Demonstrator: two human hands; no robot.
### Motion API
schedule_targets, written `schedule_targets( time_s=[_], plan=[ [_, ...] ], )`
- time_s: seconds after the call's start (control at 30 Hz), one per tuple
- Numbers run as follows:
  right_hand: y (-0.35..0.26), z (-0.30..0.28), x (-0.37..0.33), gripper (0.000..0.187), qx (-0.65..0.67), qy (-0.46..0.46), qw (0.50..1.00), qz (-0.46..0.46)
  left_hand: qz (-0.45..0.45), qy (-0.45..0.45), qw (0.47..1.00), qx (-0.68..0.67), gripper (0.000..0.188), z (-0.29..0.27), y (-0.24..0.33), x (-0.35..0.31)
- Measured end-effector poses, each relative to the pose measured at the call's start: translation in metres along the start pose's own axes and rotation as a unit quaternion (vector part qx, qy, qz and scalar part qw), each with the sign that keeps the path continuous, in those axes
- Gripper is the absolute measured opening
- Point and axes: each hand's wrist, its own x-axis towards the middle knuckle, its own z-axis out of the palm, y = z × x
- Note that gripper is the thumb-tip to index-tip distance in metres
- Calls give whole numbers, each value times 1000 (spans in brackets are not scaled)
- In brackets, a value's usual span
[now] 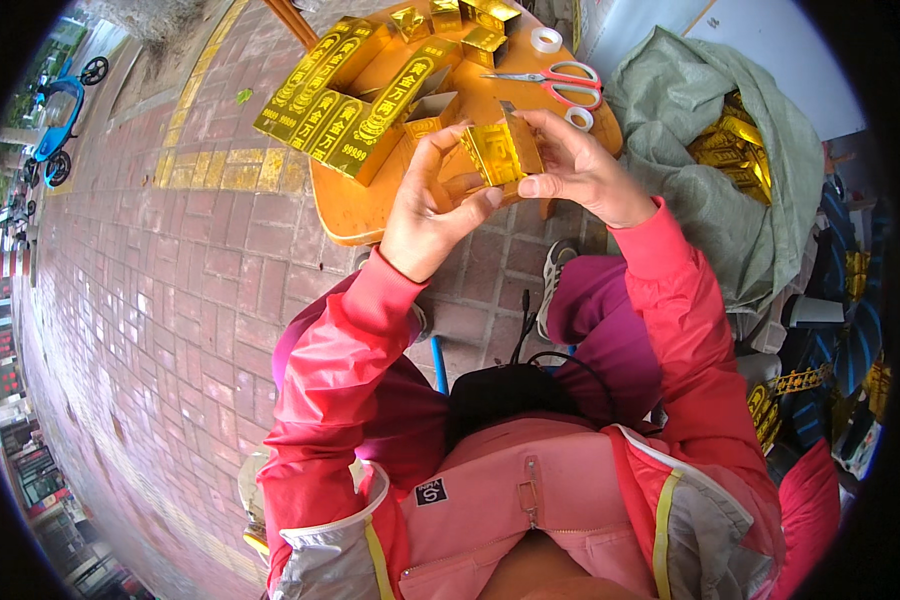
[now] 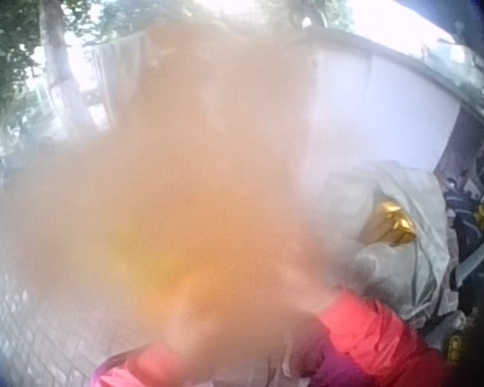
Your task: The person cuts and folds gold-colored paper sheets into ingot shapes, then arranges them on a small table. The person uses scissors and tape to assemble the items and places the finished pieces in a neat stack.
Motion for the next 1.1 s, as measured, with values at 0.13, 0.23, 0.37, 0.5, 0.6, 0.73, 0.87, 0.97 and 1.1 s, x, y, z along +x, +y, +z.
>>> schedule_targets(
  time_s=[0.13,0.23,0.37,0.5,0.6,0.73,0.87,0.97,1.1],
  plan=[
    [3,3,1,61,-63,6,996,-60,-48,9,996,-73,49,-1,3,-1],
    [4,5,2,57,-161,23,981,-108,-50,4,998,-45,45,-5,0,1],
    [-3,6,-1,56,-349,61,923,-149,-61,-9,998,-6,42,-12,-5,3],
    [-13,8,-6,57,-426,54,892,-143,-84,-13,996,-15,41,-13,-9,4],
    [-15,9,-7,60,-453,56,877,-146,-97,-6,995,-3,38,-13,-11,5],
    [-11,6,-9,62,-373,74,912,-151,-106,11,994,-26,35,-14,-13,5],
    [-6,1,-11,57,-212,48,972,-90,-92,12,996,-3,33,-15,-15,4],
    [-2,1,-7,52,-198,57,975,-81,-77,10,997,3,33,-12,-14,4],
    [7,12,-1,46,-374,114,906,-160,-63,-4,998,31,43,-3,-15,3]
  ],
)
